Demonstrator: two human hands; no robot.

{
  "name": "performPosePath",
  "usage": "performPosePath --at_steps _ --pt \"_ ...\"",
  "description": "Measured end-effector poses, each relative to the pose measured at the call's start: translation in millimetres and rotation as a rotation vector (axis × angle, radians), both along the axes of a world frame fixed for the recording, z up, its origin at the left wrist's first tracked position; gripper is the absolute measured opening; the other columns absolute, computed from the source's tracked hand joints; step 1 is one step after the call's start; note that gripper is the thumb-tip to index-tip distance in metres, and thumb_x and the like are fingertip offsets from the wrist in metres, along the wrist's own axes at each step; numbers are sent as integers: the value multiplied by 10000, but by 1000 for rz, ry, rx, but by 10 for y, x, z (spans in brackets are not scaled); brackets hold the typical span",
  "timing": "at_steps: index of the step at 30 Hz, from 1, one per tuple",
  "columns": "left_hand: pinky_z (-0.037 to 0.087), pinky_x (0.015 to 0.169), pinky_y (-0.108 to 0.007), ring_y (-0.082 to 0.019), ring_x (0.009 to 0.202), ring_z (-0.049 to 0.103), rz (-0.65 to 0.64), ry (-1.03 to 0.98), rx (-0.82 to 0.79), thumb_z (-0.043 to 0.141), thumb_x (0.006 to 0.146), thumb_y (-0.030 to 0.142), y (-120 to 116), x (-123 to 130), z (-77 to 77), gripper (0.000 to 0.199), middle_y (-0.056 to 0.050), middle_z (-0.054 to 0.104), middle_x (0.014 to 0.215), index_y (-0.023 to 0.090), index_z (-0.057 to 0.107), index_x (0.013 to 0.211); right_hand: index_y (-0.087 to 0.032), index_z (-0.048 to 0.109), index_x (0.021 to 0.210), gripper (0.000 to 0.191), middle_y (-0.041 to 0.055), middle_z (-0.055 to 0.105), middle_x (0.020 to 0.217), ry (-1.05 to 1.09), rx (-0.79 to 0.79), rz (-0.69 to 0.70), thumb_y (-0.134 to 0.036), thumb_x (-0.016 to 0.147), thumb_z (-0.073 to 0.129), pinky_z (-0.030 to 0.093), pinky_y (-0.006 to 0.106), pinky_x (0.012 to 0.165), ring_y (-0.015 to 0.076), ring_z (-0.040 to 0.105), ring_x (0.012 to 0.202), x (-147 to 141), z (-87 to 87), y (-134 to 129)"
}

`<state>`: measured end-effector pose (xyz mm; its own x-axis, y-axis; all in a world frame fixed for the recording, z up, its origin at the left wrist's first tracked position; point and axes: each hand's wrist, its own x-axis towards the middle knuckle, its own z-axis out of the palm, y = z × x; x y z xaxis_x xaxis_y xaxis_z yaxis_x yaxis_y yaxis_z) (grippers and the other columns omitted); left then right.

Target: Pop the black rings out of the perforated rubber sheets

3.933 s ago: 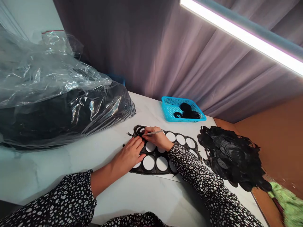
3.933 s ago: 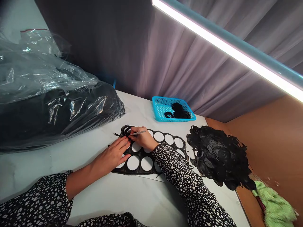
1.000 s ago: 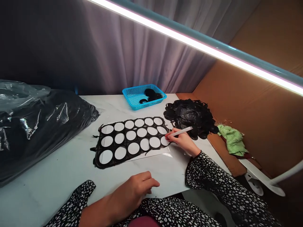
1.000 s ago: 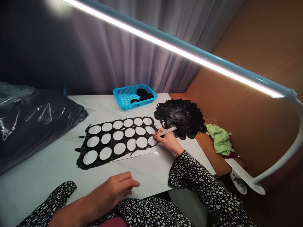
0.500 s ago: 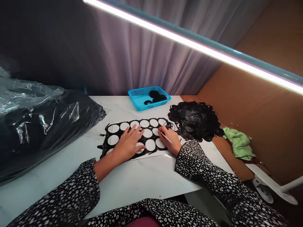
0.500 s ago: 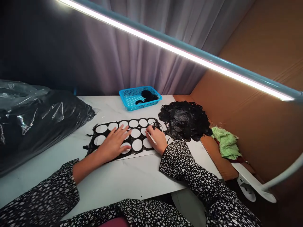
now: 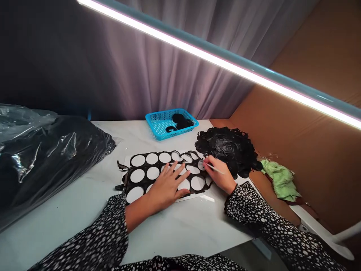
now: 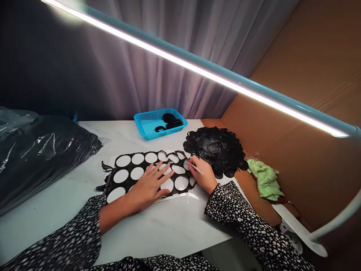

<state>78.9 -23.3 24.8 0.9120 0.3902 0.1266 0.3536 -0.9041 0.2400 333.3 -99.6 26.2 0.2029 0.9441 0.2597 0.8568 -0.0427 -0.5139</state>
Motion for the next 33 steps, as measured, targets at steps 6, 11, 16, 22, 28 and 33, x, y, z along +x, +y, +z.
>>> performPosePath --at_steps 6,11,16,22,28,33 --pt "318 1125 -521 -308 1413 347 90 -25 160 423 1012 449 -60 -512 -106 471 -153 404 1511 177 490 1391 -195 581 734 235 21 661 748 610 -35 78 -408 812 643 423 260 570 139 533 615 -50 541 276" --pt "381 1086 -516 -318 1348 444 145 -31 186 452 1002 376 -170 -593 -190 448 -194 479 1433 146 490 1384 -167 629 758 181 36 709 834 714 -251 409 -337 764 691 458 242 619 135 592 689 -452 472 642" --pt "387 1087 -506 -321 1331 465 162 -83 195 472 987 380 -180 -598 -201 456 -190 522 1396 112 510 1353 -152 684 787 136 20 721 804 481 -395 630 -283 759 706 473 233 683 140 635 737 -738 254 872" --pt "379 1085 -509 -304 1326 474 152 -95 189 463 985 390 -144 -621 -215 442 -165 528 1401 144 517 1349 -139 690 805 102 4 699 749 414 -411 630 -234 770 697 451 207 643 121 614 684 -743 262 888" --pt "361 1096 -502 -291 1316 485 157 -131 197 430 992 406 -136 -617 -242 435 -148 537 1396 167 522 1344 -149 691 772 30 2 708 756 306 -376 640 -177 765 700 438 209 668 130 629 723 -733 383 914" --pt "400 1055 -500 -304 1284 516 147 -152 231 406 995 417 -105 -618 -238 439 -154 564 1368 162 550 1322 -154 668 748 73 4 707 784 331 -337 623 -198 767 723 433 218 676 137 629 750 -749 457 936"
